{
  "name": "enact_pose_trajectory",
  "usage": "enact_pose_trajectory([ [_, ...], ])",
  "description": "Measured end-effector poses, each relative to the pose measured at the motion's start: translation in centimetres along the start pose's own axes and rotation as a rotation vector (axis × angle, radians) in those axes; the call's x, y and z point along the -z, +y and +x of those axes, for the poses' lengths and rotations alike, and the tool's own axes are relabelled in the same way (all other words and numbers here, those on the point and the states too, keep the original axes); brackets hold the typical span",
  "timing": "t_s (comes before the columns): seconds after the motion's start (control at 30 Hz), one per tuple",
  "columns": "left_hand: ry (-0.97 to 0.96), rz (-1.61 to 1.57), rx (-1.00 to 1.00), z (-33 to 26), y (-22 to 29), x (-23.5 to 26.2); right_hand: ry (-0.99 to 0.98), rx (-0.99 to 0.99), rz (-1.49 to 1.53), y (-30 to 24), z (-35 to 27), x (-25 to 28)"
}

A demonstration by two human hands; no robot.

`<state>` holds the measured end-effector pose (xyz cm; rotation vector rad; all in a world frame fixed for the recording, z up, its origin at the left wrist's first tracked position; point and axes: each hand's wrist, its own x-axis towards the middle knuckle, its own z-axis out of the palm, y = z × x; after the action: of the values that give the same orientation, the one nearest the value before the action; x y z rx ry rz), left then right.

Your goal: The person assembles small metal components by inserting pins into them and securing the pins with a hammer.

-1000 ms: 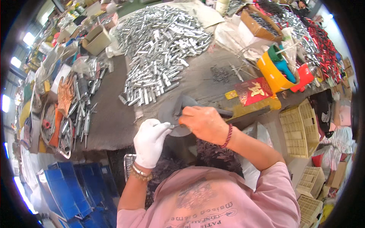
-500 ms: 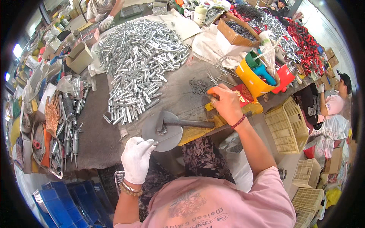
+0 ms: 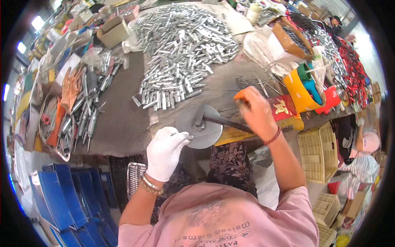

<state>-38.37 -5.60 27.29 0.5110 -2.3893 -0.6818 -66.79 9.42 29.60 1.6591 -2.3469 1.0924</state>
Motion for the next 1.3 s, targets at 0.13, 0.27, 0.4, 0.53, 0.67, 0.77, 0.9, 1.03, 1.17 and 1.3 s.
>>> enact_pose_trajectory([
  [0.13,-0.010,0.062,-0.004,-0.1,0.0,-0.1,-0.146,0.136,0.221,-7.0,-1.3,-2.7],
  [0.27,-0.050,0.115,0.005,0.1,0.3,0.3,-0.157,0.205,0.215,-8.7,-2.5,-5.1],
  [0.4,-0.023,0.070,-0.006,-0.1,0.0,0.3,-0.180,0.184,0.177,-8.8,-2.8,-5.9],
  [0.53,-0.024,0.066,-0.015,-0.1,-0.2,0.3,-0.176,0.183,0.179,-8.9,-2.8,-6.1],
  [0.67,-0.035,0.091,-0.017,0.0,-0.3,0.3,-0.161,0.167,0.188,-9.1,-2.8,-6.4],
  [0.77,-0.032,0.088,-0.026,0.1,-0.2,0.3,-0.146,0.176,0.178,-9.0,-2.8,-6.5],
  [0.9,-0.020,0.074,-0.021,0.0,-0.2,0.2,-0.124,0.201,0.161,-9.1,-3.0,-6.6],
  [1.03,-0.028,0.068,-0.009,-0.1,-0.3,0.2,-0.090,0.217,0.161,-9.0,-3.1,-7.0],
  [1.17,-0.023,0.077,-0.017,-0.1,-0.3,0.2,-0.076,0.230,0.131,-9.1,-3.1,-7.1],
  [1.3,-0.045,0.088,-0.006,0.0,-0.2,0.3,-0.093,0.279,0.009,-9.0,-3.2,-6.5],
])
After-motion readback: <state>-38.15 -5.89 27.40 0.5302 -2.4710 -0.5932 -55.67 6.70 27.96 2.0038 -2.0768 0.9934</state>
